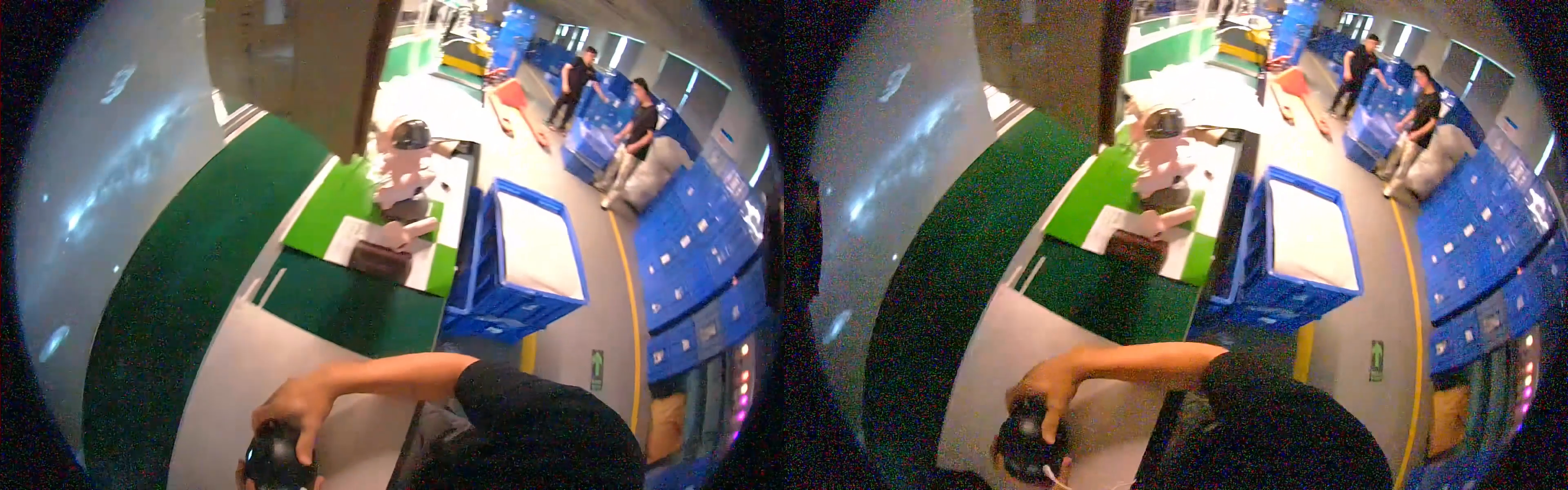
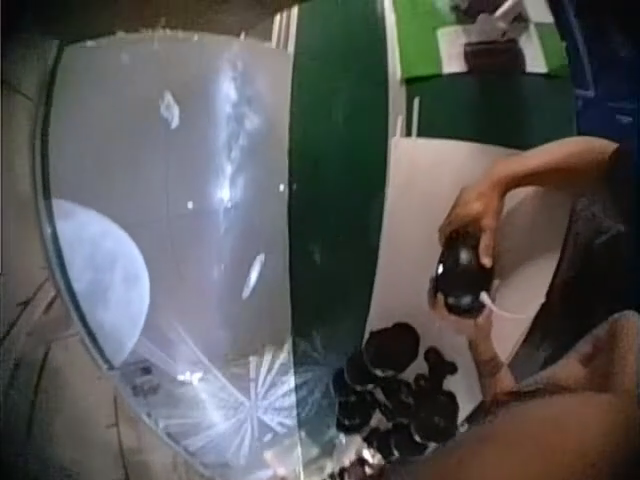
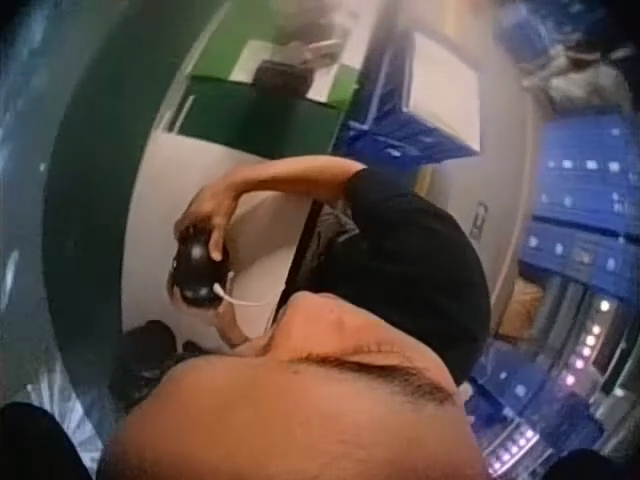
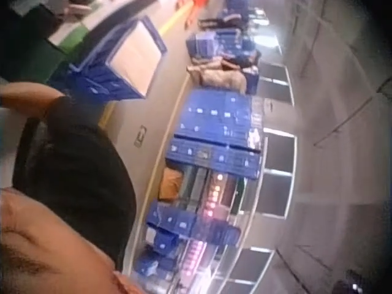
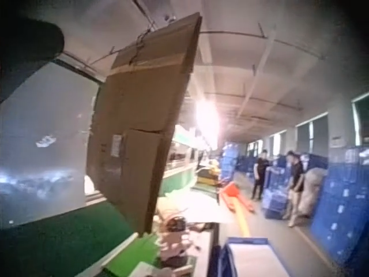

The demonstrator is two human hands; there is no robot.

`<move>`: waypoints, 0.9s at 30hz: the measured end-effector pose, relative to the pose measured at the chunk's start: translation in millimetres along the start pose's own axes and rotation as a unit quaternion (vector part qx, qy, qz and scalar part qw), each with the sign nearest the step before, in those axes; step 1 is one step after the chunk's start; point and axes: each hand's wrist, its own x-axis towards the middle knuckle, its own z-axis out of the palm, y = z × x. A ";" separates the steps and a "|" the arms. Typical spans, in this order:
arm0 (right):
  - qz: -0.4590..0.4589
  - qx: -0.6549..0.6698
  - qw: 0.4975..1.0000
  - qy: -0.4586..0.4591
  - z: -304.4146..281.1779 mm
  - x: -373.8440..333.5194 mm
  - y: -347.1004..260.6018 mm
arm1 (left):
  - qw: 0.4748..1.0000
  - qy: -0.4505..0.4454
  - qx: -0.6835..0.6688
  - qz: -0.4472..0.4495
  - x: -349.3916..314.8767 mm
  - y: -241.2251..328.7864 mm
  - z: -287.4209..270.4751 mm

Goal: Testing the lens calibration and status lights of security camera units on a factory assembly line.

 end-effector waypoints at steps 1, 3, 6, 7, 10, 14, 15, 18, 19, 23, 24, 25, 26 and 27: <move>-0.017 -0.009 1.000 -0.004 0.2 3.6 3.9 | 1.000 -0.005 -0.010 0.004 -1.5 -0.4 2.0; 0.001 -0.012 1.000 0.004 0.5 -0.7 8.6 | 0.999 0.002 -0.029 -0.043 -5.8 -1.2 5.8; 0.011 -0.017 1.000 0.008 0.6 -4.9 10.7 | 0.998 -0.007 -0.054 -0.036 -10.5 -8.3 7.8; 0.010 -0.020 1.000 0.008 0.8 -5.4 10.8 | 0.997 -0.007 -0.058 -0.042 -12.1 -7.9 8.0; 0.004 -0.024 1.000 0.002 1.0 -5.9 9.3 | 0.996 -0.007 -0.073 -0.057 -15.1 -7.1 8.7; 0.019 -0.032 0.999 0.003 3.0 -5.9 12.4 | 0.992 -0.007 -0.094 -0.078 -16.9 -4.4 10.9; 0.020 -0.028 0.999 0.003 3.0 -5.4 13.4 | 0.992 -0.006 -0.098 -0.084 -17.3 -3.8 11.3; 0.020 -0.024 1.000 0.001 1.7 -5.9 13.3 | 0.995 -0.013 -0.077 -0.057 -12.9 -1.1 9.9; 0.018 -0.022 1.000 0.000 0.8 -6.0 12.4 | 0.998 -0.021 -0.049 -0.023 -10.7 -0.8 9.3; 0.010 -0.033 0.999 -0.002 0.4 -3.6 10.6 | 0.996 -0.008 -0.085 -0.022 -21.0 -9.5 10.7; 0.015 -0.025 1.000 -0.003 0.4 -1.9 5.2 | 0.993 -0.008 -0.106 -0.055 -24.4 -11.3 8.9; 0.019 -0.019 1.000 -0.004 0.3 -0.4 0.1 | 0.988 -0.006 -0.126 -0.088 -26.9 -12.3 6.3; 0.015 -0.022 1.000 -0.005 2.5 2.4 -1.1 | 0.989 -0.004 -0.125 -0.084 -28.6 -12.1 0.6; -0.010 -0.036 0.999 0.016 3.2 0.3 5.1 | 0.992 -0.026 -0.101 -0.070 -21.8 -8.7 4.0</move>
